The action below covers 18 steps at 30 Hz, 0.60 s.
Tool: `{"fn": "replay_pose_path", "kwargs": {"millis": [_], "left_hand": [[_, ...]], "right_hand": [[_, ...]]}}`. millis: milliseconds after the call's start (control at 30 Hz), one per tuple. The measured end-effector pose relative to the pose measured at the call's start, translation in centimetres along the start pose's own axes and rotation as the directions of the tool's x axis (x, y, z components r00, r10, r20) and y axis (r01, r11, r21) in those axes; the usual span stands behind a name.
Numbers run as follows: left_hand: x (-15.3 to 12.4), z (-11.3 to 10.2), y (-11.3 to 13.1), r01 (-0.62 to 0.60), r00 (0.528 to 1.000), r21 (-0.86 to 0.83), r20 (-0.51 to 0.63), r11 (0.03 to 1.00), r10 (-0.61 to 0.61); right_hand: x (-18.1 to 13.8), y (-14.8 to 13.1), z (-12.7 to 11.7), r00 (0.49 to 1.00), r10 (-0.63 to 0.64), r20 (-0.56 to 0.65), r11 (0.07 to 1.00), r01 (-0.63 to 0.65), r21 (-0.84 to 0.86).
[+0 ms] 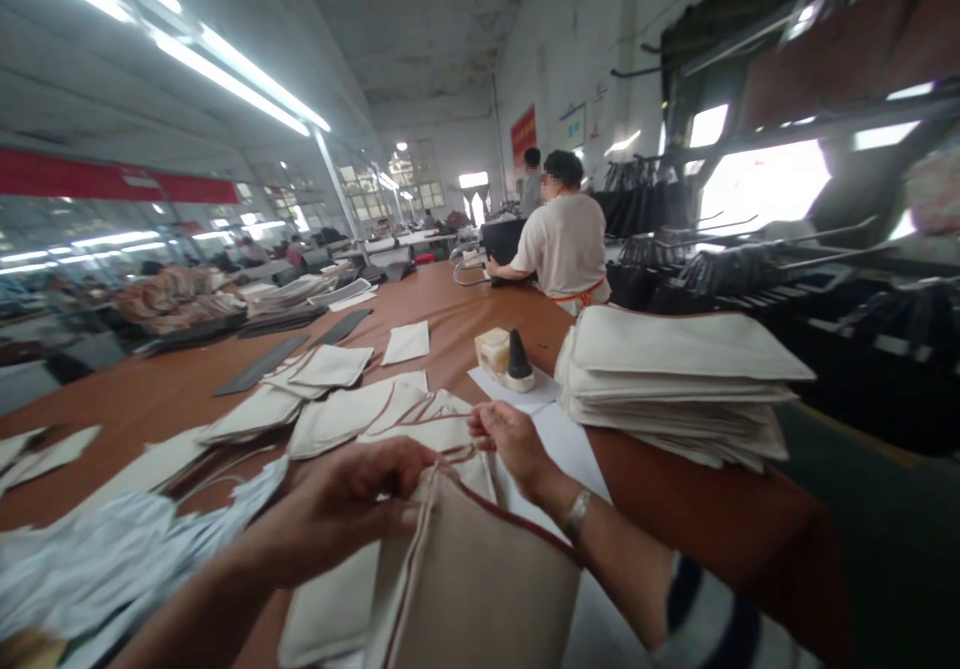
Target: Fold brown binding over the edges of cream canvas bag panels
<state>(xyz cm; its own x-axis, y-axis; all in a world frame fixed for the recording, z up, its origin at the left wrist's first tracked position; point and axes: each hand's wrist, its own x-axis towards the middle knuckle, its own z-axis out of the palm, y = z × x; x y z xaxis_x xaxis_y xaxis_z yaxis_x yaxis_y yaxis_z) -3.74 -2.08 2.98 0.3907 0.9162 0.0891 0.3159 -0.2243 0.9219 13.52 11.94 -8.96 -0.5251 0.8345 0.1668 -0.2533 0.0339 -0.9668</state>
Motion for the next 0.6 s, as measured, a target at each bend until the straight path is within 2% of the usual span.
{"fn": "replay_pose_path", "kwargs": {"millis": [33, 100, 167, 233, 267, 333, 400, 467, 533, 600], "left_hand": [[0.5, 0.5, -1.5, 0.026, 1.000, 0.046, 0.004, 0.999, -0.026], [1.2, 1.4, -3.9, 0.048, 0.999, 0.080, -0.020, 0.996, -0.047], [1.5, 1.9, -5.3, 0.056, 0.998, 0.035, -0.021, 0.998, -0.056], [1.3, 2.0, -5.6, 0.083, 0.996, -0.077, 0.021, 0.994, -0.082], [1.2, 2.0, -5.4, 0.108, 0.993, -0.147, 0.057, 0.983, -0.100], [0.7, 1.8, -4.2, 0.174, 0.980, -0.276, 0.141, 0.945, -0.139], [0.2, 1.7, -2.6, 0.236, 0.965, -0.376, 0.202, 0.896, -0.169], [-0.1, 1.6, -0.8, 0.254, 0.963, -0.468, 0.206, 0.846, -0.175], [-0.2, 1.4, 0.6, 0.227, 0.973, -0.525, 0.164, 0.820, -0.164], [0.0, 1.3, 1.2, 0.188, 0.982, -0.511, 0.107, 0.839, -0.155]], "right_hand": [[-0.5, -0.9, -0.4, 1.000, 0.001, 0.010, 1.000, -0.002, 0.026], [-1.7, -2.5, -1.2, 0.985, 0.046, 0.165, 0.999, -0.048, 0.008], [-3.0, -3.5, -1.7, 0.909, 0.133, 0.394, 0.991, -0.108, -0.085], [-4.4, -3.8, -1.8, 0.821, 0.203, 0.534, 0.976, -0.126, -0.178], [-4.9, -4.0, -1.7, 0.808, 0.214, 0.548, 0.972, -0.122, -0.199], [-5.9, -4.9, -1.3, 0.835, 0.182, 0.519, 0.974, -0.081, -0.211], [-6.7, -6.9, -0.8, 0.855, 0.095, 0.509, 0.962, 0.052, -0.268], [-7.2, -9.6, -0.2, 0.838, -0.054, 0.542, 0.888, 0.289, -0.358], [-7.4, -12.0, 0.1, 0.779, -0.216, 0.589, 0.715, 0.537, -0.448], [-7.3, -12.8, 0.3, 0.688, -0.364, 0.628, 0.481, 0.716, -0.506]]}}
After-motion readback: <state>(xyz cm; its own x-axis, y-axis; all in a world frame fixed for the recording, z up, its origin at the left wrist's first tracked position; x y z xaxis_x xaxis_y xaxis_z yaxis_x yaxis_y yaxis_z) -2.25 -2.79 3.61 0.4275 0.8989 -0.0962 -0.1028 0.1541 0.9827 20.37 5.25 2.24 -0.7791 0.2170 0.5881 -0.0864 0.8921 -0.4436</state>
